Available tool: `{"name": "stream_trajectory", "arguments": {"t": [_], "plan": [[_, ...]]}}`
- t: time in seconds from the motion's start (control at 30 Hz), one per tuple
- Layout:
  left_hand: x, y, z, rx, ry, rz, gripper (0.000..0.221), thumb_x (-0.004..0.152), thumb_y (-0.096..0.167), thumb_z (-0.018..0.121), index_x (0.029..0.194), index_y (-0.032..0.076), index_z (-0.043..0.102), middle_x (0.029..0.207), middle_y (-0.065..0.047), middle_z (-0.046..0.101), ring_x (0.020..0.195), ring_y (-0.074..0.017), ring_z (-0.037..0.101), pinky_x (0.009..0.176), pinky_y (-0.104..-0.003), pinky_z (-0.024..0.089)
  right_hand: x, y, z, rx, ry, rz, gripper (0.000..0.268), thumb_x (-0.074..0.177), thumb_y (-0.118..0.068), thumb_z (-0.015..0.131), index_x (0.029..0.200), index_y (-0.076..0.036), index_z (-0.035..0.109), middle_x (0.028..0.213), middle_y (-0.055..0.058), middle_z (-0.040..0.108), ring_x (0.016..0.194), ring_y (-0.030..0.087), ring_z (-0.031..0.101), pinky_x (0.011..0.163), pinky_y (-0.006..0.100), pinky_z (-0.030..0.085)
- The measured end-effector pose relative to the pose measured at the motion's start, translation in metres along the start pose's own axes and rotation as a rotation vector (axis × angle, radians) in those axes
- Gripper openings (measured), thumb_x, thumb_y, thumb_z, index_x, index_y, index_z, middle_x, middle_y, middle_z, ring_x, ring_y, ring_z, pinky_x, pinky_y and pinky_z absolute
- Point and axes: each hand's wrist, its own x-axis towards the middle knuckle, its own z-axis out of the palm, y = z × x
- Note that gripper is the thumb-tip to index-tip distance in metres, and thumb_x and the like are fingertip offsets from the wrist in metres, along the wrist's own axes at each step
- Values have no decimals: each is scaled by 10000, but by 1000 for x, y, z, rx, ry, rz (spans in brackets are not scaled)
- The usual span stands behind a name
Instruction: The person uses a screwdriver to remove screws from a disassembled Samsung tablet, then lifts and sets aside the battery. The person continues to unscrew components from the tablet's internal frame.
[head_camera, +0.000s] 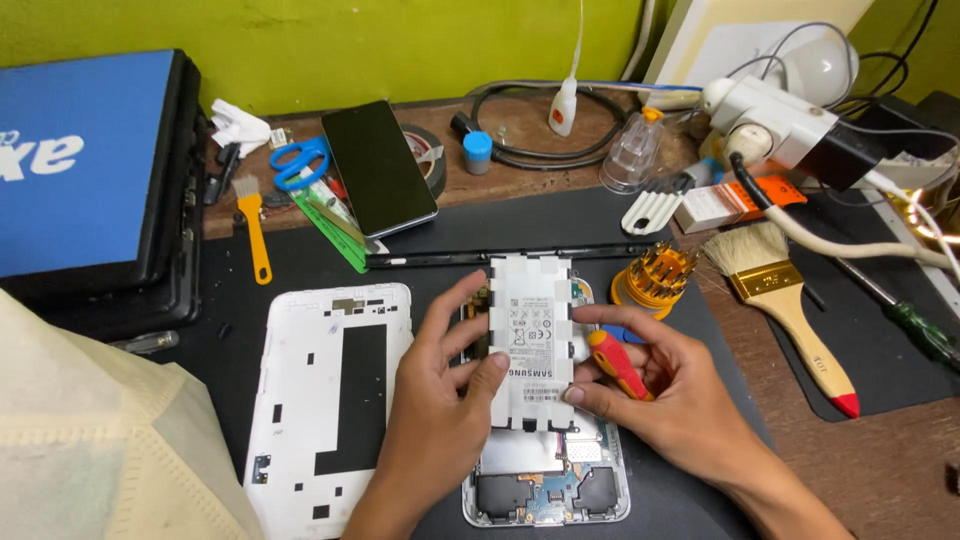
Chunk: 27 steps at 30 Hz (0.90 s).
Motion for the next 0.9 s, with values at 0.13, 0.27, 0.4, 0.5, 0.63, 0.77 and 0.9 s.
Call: {"name": "stream_trajectory", "arguments": {"t": [0.13,0.27,0.4,0.5,0.63,0.77,0.9], "plan": [[-6,8,3,61,26,-40,503,895,136,620,1375,282,583,1370,-60,784,936,-218,884,635,-306,679,2,9,0,31,8,-27,605,768,28,847,1349,-35,689,815,54,747,744,75,636,698,240,556],[-8,10,5,49,30,-39,421,881,156,664,1290,239,609,1359,-51,794,672,-221,851,283,-284,529,4,11,-2,39,40,11,554,801,-7,813,1341,-35,692,863,99,794,717,106,652,622,252,531],[-8,1,2,65,-93,66,348,878,184,678,1223,209,636,1274,-113,829,805,-223,879,570,-283,672,3,14,-4,279,2,27,132,941,-45,714,1027,-18,617,588,-11,386,396,69,329,322,234,218],[-8,-3,1,66,-112,87,391,846,246,720,1230,207,652,1219,-186,812,715,-240,871,482,-257,604,0,17,-5,215,75,-1,276,912,-26,770,796,-72,523,576,-8,370,417,74,323,348,237,201],[-12,13,-1,30,-110,48,530,773,260,796,1277,205,642,1158,-130,778,642,-160,797,557,-233,587,-2,14,0,291,122,13,251,916,-23,746,856,-78,509,592,-10,311,397,79,279,326,241,199],[-15,27,-8,124,-172,-85,630,775,223,807,1353,248,558,1081,-130,759,754,-160,721,533,-270,579,-1,14,0,329,91,-83,177,939,-45,671,1041,-32,527,515,21,369,324,99,286,293,261,181],[-8,21,-14,-54,-24,-3,490,780,139,815,1229,168,620,1102,-194,877,809,-235,841,586,-262,657,-1,20,-4,331,87,-92,163,927,-81,690,970,13,565,511,43,366,337,113,265,319,279,148]]}}
